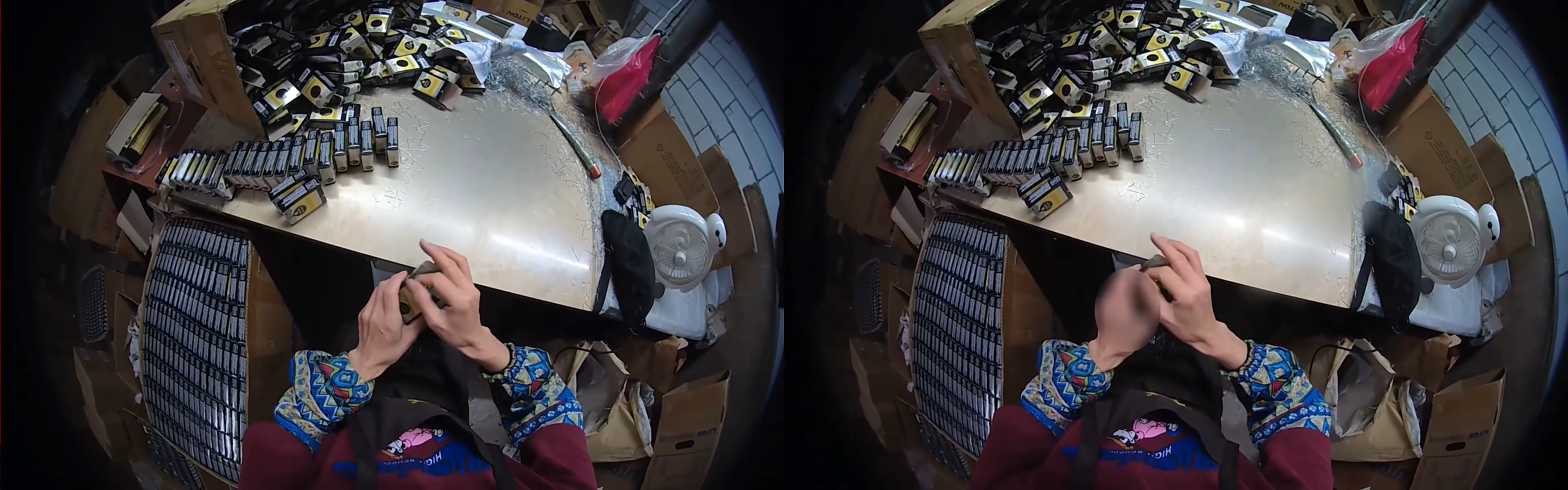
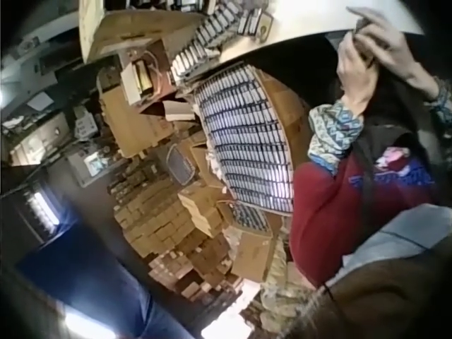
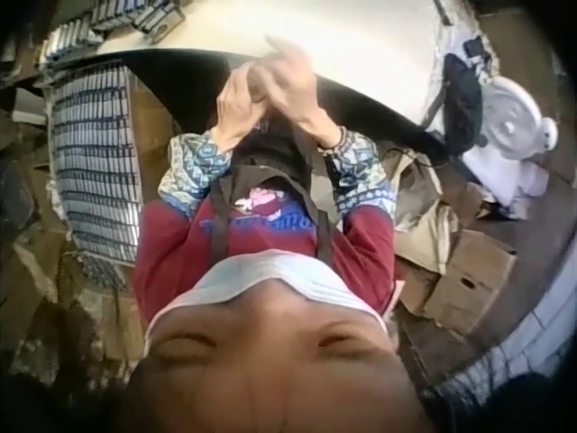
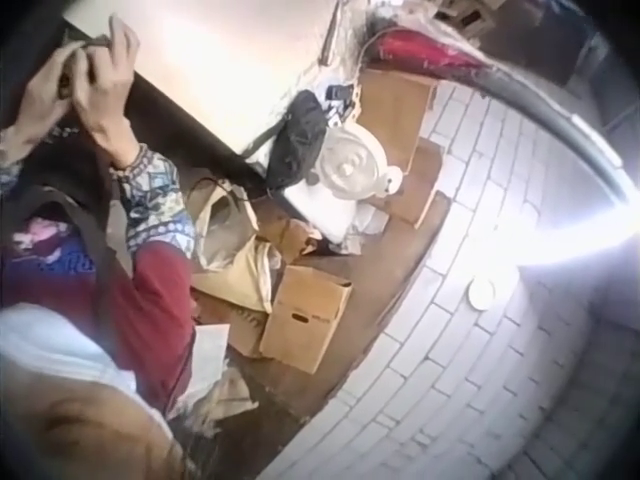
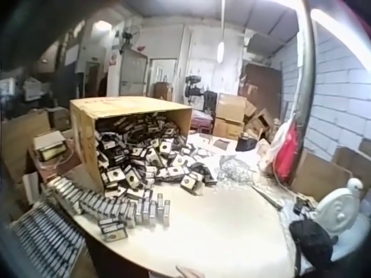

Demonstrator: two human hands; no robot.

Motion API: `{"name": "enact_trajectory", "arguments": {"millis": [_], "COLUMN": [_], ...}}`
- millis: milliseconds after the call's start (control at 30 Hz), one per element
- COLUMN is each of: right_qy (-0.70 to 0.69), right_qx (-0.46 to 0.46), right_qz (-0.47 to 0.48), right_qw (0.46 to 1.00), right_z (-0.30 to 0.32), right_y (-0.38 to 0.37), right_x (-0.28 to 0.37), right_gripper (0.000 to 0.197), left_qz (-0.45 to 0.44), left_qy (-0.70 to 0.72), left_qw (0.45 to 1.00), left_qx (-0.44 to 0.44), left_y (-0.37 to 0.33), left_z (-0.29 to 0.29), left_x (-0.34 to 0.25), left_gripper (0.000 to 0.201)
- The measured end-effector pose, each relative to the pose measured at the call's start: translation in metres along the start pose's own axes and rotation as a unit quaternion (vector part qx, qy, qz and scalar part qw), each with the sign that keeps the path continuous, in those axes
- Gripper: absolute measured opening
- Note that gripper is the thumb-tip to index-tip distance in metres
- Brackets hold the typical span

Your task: The recorder is packing small boxes into rows and using a multi-pronged tool to organize or clear the workbench.

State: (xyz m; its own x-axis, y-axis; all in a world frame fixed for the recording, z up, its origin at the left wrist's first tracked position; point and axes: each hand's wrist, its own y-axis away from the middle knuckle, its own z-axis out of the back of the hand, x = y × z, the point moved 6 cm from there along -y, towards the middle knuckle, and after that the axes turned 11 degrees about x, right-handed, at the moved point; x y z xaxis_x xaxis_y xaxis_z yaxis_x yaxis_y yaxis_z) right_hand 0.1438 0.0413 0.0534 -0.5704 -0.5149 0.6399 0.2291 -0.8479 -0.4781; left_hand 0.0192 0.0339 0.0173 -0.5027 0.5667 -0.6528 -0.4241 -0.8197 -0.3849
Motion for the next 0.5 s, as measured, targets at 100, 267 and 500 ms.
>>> {"name": "enact_trajectory", "arguments": {"millis": [100, 267, 500], "right_qy": [0.001, -0.157, -0.333], "right_qx": [0.026, -0.018, 0.030], "right_qz": [-0.070, -0.085, -0.239], "right_qw": [0.997, 0.984, 0.912], "right_z": [0.001, 0.012, -0.001], "right_y": [-0.003, 0.011, 0.018], "right_x": [-0.011, -0.021, -0.034], "right_gripper": [0.013, 0.016, 0.023], "left_qz": [0.070, 0.149, 0.133], "left_qy": [0.033, 0.131, 0.151], "left_qw": [0.997, 0.980, 0.979], "left_qx": [0.010, 0.004, 0.009], "left_y": [0.002, 0.000, -0.006], "left_z": [0.002, 0.002, 0.003], "left_x": [0.012, 0.023, 0.016], "left_gripper": [0.073, 0.079, 0.082]}}
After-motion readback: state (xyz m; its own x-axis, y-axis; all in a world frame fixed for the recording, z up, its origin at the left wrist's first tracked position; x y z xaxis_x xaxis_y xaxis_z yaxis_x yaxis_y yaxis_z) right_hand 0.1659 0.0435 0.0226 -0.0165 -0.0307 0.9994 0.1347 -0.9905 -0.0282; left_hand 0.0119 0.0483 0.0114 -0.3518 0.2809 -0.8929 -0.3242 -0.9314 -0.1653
